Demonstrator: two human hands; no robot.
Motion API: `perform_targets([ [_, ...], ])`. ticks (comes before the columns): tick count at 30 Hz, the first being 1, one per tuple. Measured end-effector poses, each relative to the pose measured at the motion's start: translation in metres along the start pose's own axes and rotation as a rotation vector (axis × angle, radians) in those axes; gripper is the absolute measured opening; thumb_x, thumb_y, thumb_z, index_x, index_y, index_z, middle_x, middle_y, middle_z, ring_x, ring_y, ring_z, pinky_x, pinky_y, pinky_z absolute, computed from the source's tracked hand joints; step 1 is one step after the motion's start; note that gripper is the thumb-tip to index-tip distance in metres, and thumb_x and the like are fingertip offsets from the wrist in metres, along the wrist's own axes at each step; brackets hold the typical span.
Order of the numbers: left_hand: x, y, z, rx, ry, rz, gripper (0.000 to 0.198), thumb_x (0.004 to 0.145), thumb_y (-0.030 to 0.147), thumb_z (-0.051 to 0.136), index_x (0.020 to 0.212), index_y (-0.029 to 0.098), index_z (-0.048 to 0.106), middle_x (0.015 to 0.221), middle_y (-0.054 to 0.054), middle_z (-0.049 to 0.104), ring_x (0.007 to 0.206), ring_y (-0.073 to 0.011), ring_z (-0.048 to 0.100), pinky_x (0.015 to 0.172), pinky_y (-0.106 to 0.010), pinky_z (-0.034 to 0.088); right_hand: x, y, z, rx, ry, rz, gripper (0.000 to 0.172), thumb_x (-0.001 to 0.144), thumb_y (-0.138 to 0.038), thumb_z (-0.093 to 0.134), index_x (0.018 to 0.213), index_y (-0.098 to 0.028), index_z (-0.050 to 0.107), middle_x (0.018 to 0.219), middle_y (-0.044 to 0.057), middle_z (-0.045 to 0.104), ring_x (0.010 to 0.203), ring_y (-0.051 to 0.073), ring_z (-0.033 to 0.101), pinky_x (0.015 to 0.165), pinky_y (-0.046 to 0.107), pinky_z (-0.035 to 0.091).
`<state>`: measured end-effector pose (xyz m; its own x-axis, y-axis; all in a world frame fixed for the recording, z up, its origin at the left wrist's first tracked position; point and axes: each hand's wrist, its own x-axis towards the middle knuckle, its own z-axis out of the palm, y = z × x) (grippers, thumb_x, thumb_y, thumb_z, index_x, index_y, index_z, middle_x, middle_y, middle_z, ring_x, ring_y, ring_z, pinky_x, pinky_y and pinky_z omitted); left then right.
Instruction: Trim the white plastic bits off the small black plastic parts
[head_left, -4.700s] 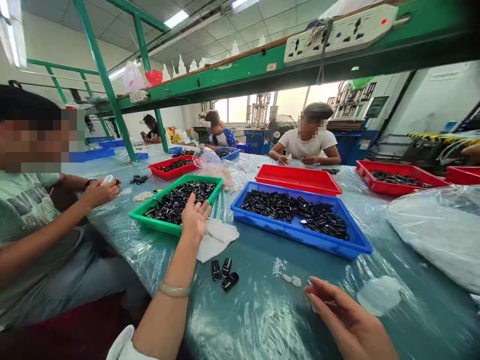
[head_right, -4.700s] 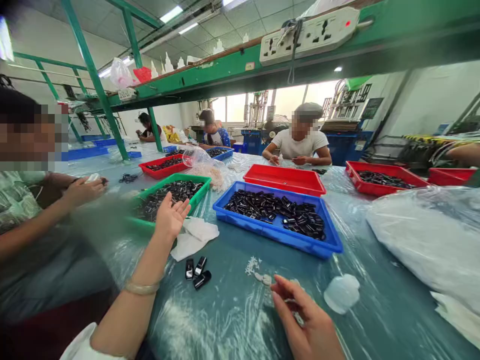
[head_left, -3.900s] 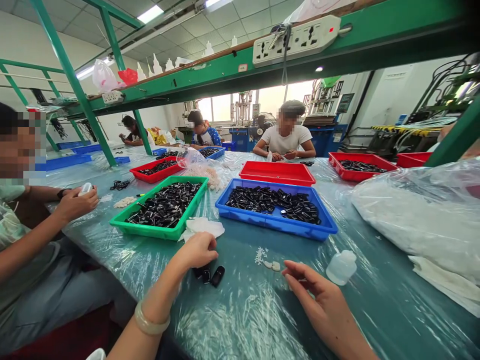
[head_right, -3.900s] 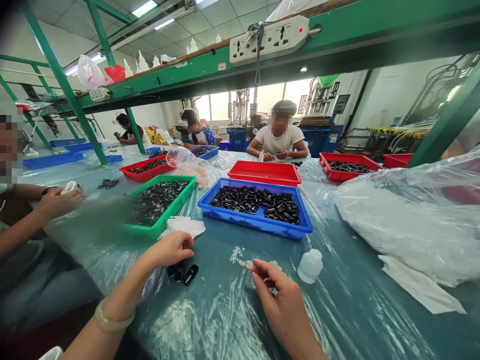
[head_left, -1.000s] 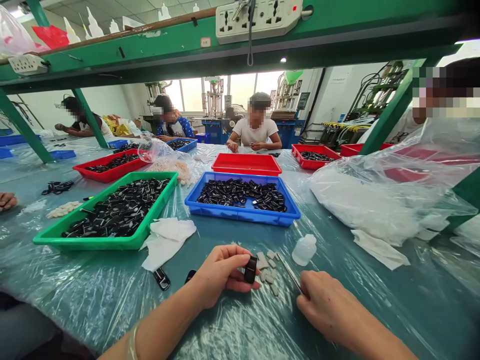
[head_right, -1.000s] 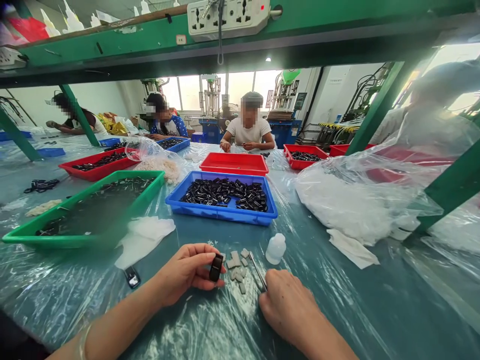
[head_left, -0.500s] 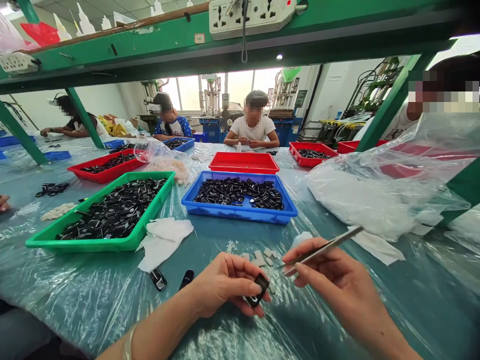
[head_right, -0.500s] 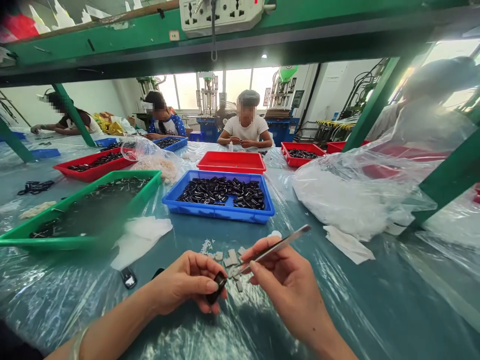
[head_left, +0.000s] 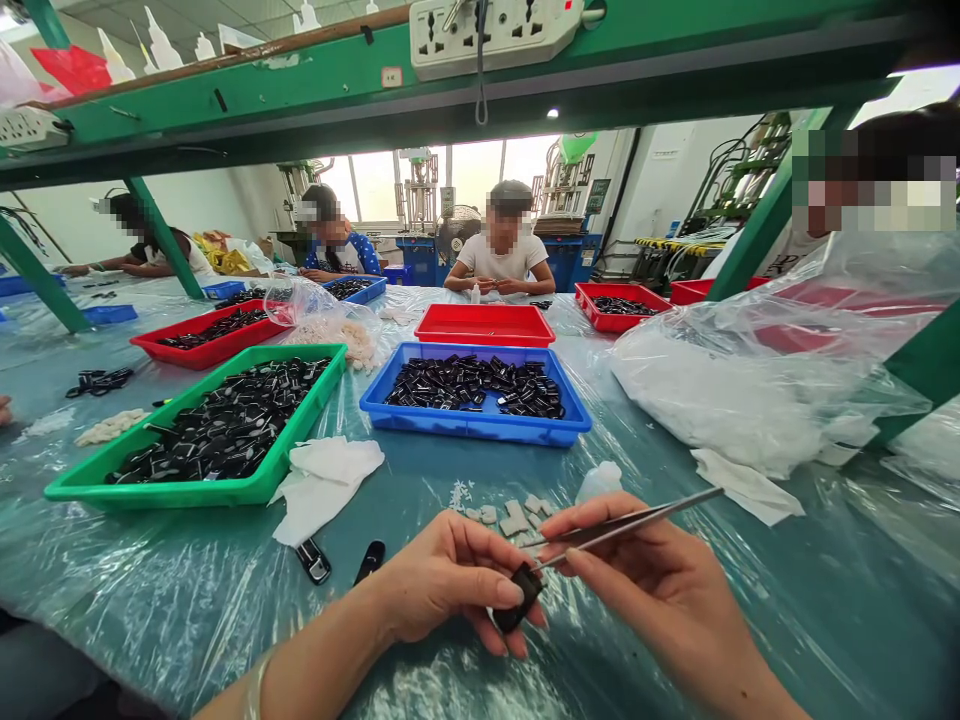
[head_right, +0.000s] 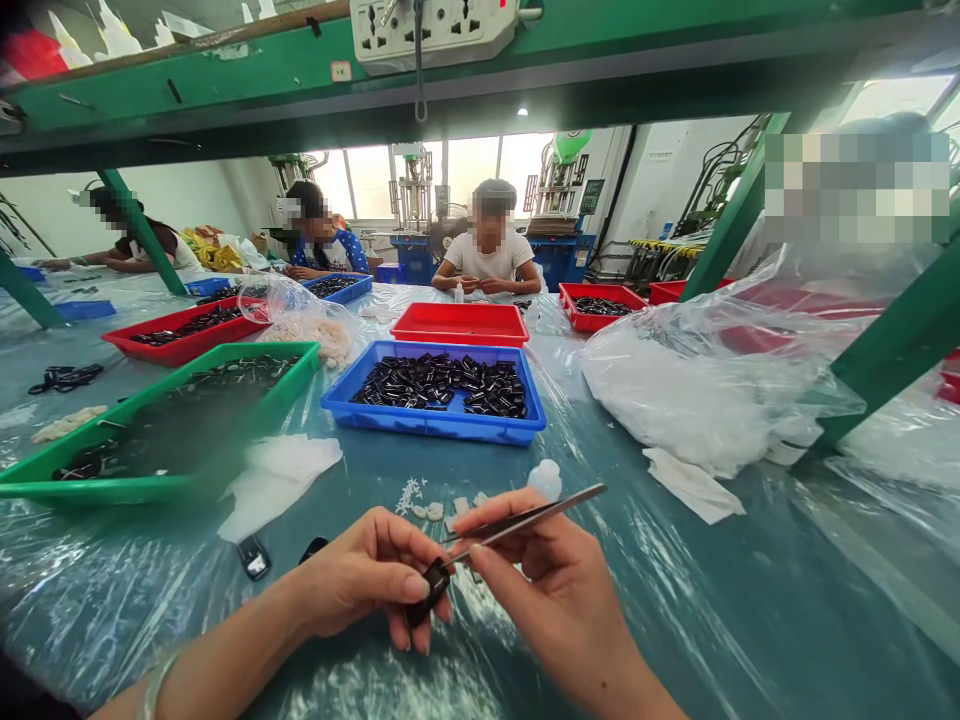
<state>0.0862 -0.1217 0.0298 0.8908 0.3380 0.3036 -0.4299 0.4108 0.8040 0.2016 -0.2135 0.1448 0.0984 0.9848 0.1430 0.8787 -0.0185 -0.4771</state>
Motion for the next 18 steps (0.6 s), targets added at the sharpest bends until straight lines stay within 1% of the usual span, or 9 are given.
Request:
perform_targets([
  [5, 0.0, 0.001, 0.001, 0.004, -0.015, 0.005, 0.045, 0.058, 0.031, 0.06, 0.095, 0.006, 0.058, 0.083, -0.009, 0.06, 0.058, -0.0073, 0.059, 0.046, -0.01, 0.045, -0.004, 0.002, 0.001, -0.021, 0.012, -0.031, 0.064, 0.062, -0.06, 0.047, 0.095, -0.005, 0.042, 0.096, 0.006, 0.049, 0.08, -0.007, 0.054, 0.071, -0.006, 0.047],
  [9, -0.001, 0.002, 0.0, -0.005, -0.02, 0.001, 0.044, 0.058, 0.03, 0.06, 0.095, 0.006, 0.058, 0.085, -0.009, 0.061, 0.057, -0.0069, 0.059, 0.046, -0.01, 0.045, -0.005, 0.005, 0.004, -0.053, 0.039, -0.108, 0.06, 0.064, -0.058, 0.045, 0.09, -0.004, 0.04, 0.096, 0.005, 0.049, 0.078, -0.008, 0.053, 0.072, -0.007, 0.047],
  [12, -0.001, 0.002, -0.001, -0.026, -0.023, 0.003, 0.043, 0.058, 0.029, 0.059, 0.094, 0.006, 0.059, 0.085, -0.01, 0.061, 0.056, -0.007, 0.058, 0.045, -0.01, 0.045, -0.005, 0.009, 0.006, -0.12, 0.048, -0.185, 0.052, 0.068, -0.052, 0.043, 0.088, -0.004, 0.04, 0.094, 0.004, 0.049, 0.078, -0.01, 0.053, 0.073, -0.008, 0.047],
  [14, -0.001, 0.001, -0.001, -0.053, -0.03, 0.004, 0.041, 0.058, 0.028, 0.059, 0.093, 0.005, 0.06, 0.083, -0.009, 0.061, 0.056, -0.0077, 0.058, 0.044, -0.01, 0.044, -0.004, 0.012, 0.007, -0.2, 0.094, -0.325, 0.041, 0.071, -0.043, 0.042, 0.084, -0.004, 0.041, 0.09, 0.002, 0.05, 0.078, -0.012, 0.052, 0.073, -0.009, 0.046],
  [16, 0.0, 0.0, 0.0, -0.082, -0.031, 0.003, 0.04, 0.058, 0.027, 0.06, 0.091, 0.004, 0.06, 0.082, -0.009, 0.061, 0.056, -0.0085, 0.059, 0.043, -0.01, 0.044, -0.003, 0.015, 0.009, -0.325, 0.225, -0.564, 0.027, 0.07, -0.028, 0.046, 0.084, -0.005, 0.04, 0.087, -0.002, 0.05, 0.083, -0.015, 0.051, 0.078, -0.01, 0.046],
  [17, 0.0, -0.001, 0.0, -0.09, -0.03, 0.002, 0.04, 0.057, 0.027, 0.06, 0.09, 0.004, 0.06, 0.082, -0.009, 0.061, 0.056, -0.0088, 0.059, 0.043, -0.01, 0.044, -0.003, 0.016, 0.009, -0.396, 0.296, -0.686, 0.025, 0.067, -0.021, 0.049, 0.086, -0.007, 0.039, 0.087, -0.004, 0.05, 0.086, -0.017, 0.05, 0.079, -0.01, 0.046],
  [18, 0.0, -0.001, 0.001, -0.095, -0.027, 0.003, 0.04, 0.057, 0.027, 0.06, 0.09, 0.003, 0.059, 0.081, -0.009, 0.061, 0.056, -0.009, 0.059, 0.043, -0.01, 0.044, -0.002, 0.016, 0.01, -0.458, 0.356, -0.788, 0.028, 0.064, -0.015, 0.051, 0.088, -0.008, 0.038, 0.086, -0.005, 0.05, 0.089, -0.018, 0.049, 0.08, -0.01, 0.046],
])
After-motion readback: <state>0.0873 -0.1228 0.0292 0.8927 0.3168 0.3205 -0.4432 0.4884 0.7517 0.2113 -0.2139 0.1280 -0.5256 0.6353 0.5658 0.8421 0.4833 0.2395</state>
